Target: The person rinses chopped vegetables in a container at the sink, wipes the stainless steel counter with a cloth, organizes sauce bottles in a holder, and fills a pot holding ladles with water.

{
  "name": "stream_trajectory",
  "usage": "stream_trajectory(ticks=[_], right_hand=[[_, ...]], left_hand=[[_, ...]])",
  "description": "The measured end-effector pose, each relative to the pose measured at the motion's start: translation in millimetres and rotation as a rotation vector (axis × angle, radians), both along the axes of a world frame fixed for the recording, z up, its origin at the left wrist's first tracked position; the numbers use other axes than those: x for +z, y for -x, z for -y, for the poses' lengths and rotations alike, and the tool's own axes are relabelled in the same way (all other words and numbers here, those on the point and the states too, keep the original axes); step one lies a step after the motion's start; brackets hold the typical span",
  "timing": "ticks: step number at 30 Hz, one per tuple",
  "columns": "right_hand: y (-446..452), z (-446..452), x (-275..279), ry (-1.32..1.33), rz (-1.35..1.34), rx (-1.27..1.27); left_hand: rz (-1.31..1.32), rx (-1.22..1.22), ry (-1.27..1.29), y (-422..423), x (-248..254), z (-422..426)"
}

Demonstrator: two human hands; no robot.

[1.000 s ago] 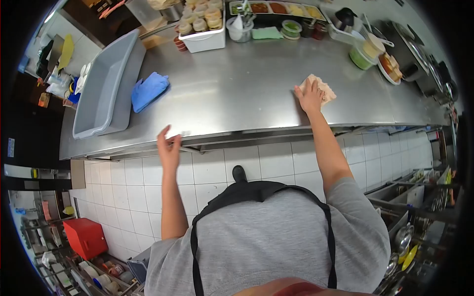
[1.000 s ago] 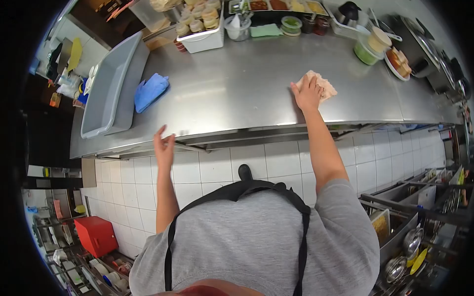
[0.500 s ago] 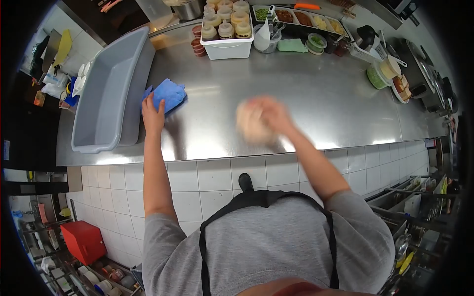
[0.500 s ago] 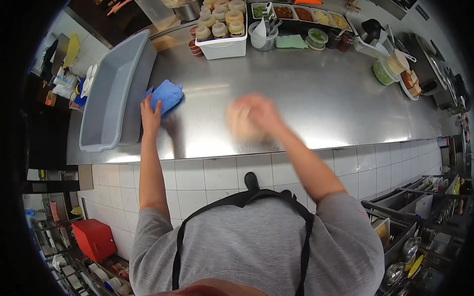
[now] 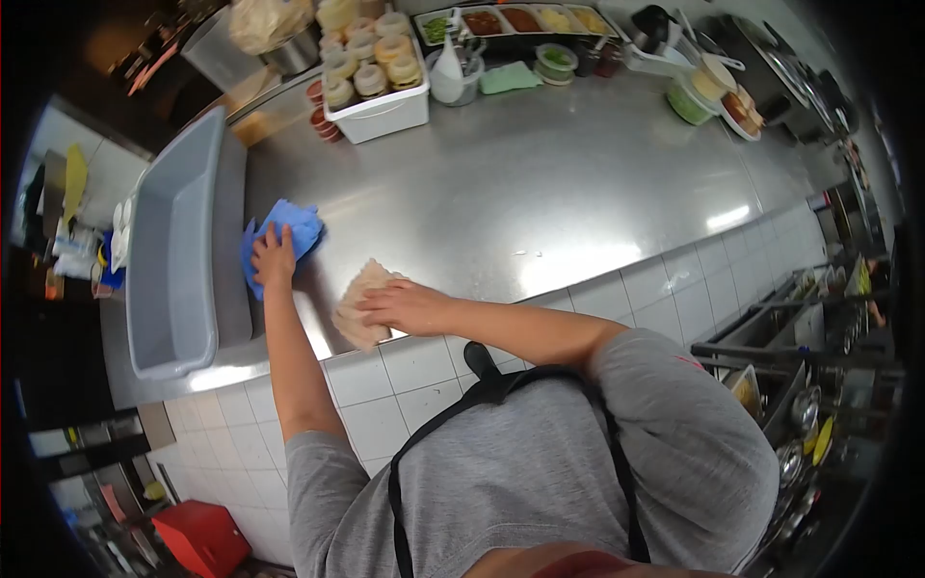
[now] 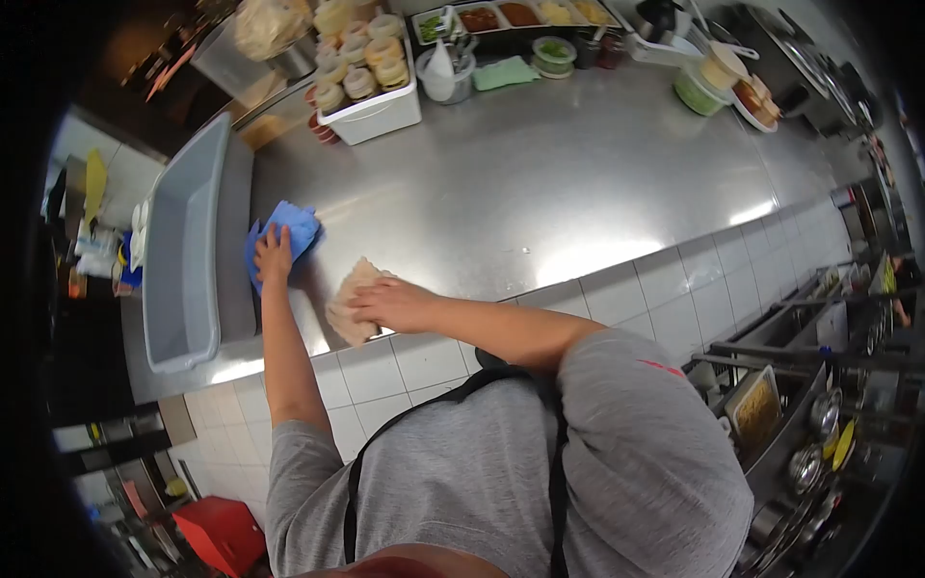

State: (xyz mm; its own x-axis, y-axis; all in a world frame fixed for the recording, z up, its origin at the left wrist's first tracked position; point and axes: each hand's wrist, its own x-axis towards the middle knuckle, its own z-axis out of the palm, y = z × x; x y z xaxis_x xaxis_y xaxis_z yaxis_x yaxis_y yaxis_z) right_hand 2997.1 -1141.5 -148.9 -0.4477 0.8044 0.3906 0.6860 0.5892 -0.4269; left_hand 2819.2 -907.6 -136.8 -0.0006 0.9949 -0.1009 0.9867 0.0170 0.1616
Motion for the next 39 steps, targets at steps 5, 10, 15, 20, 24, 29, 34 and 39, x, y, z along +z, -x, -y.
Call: stream_trajectory(ticks=[5,10,15,20,24,29,34,39], right_hand=[[-196,105,2,0.332,-1.167,-0.701],[-415,337,-8,0.010,0.006,-1.560],[-270,136,62,0.174,-1.016,-0.928],[-126,-18,49,0.462,0.070,-0.447],[-55,-14,-9,0.126,0.116,-0.211],[-160,106,1,0.134,-0.186,-0.217],[-478,307,-25,-0.020,-1.036,-1.292],[-636,561,44,-0.149,-0.051,-2.122]], left_hand=[[-0.097,-0.032,-0.147,0,-17,15],[-0.130,-0.122,-0.229,8,-17,45],[-0.165,-0.047,-0.224,-11,-16,76],[-0.201,-0.184,-0.248,6,-38,65],[-0.283,-0.136,-0.131,1,-28,72],[-0.249,-0.024,-0.085,-39,-12,101],[-0.084,-0.185,-0.115,-147,-6,184],[0.013,-0.545,-0.254,-285,1,265]])
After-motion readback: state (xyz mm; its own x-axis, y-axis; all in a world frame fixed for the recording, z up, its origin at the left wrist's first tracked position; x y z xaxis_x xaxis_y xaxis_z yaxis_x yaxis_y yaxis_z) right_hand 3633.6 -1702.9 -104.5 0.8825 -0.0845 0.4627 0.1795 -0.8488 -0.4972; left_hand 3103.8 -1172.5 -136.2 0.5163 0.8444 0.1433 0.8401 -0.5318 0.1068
